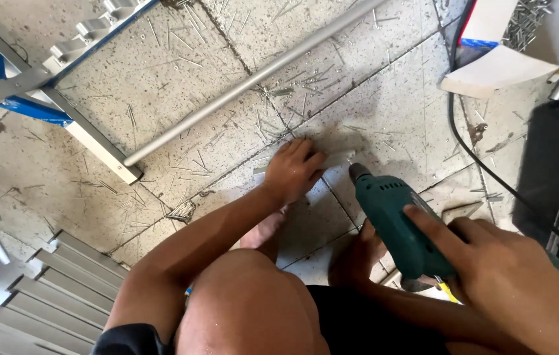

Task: Assembling an aluminum frame by drilling holes and fastening components with a hand riveter.

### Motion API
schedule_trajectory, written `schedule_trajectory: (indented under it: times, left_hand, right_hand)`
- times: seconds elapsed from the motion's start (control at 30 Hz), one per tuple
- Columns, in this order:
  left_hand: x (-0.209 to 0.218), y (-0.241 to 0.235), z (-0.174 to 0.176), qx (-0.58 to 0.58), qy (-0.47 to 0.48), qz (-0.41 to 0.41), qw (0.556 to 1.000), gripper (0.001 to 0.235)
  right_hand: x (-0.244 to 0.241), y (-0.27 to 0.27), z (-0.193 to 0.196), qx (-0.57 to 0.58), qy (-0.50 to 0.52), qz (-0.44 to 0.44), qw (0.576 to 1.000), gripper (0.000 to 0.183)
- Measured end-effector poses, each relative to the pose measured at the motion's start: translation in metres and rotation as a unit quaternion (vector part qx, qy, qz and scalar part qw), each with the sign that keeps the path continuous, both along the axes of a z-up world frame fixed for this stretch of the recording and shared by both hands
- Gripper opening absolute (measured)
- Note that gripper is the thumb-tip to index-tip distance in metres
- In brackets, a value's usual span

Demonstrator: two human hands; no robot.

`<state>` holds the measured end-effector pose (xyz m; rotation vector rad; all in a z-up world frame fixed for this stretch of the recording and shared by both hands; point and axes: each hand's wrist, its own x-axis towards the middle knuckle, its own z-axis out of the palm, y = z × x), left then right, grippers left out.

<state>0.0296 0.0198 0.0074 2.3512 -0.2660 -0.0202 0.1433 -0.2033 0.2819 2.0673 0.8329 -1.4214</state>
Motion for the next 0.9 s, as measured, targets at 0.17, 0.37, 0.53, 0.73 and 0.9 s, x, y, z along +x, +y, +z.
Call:
schedule_trajectory:
  times: [0.17, 0.37, 0.53, 0.73, 0.9]
  left_hand:
    - [0.002, 0.002, 0.001, -0.008, 0.012, 0.000, 1.000, 0.030]
    - [0.001, 0.001, -0.001, 0.006, 0.021, 0.004, 1.000, 0.033]
    - [-0.003, 0.000, -0.006, 0.006, 0.032, -0.002, 0.999, 0.035]
    - [0.000, 0.001, 0.003, -0.009, 0.012, 0.009, 1.000, 0.035]
    - [-0.001, 0.002, 0.003, -0.014, 0.012, 0.010, 1.000, 0.032]
  right_hand:
    - [-0.012, -0.015, -0.010, 0.028, -0.020, 0.030, 0.999, 0.101]
    - [-0.012, -0.021, -0.012, 0.027, -0.028, 0.074, 0.997, 0.106]
    - [-0.012, -0.028, -0.010, 0.086, -0.045, -0.012, 0.995, 0.109]
    - [-0.012, -0.032, -0.029, 0.184, -0.068, 0.015, 0.980, 0.103]
    - [-0.014, -0.037, -0.031, 0.184, -0.068, 0.000, 0.981, 0.108]
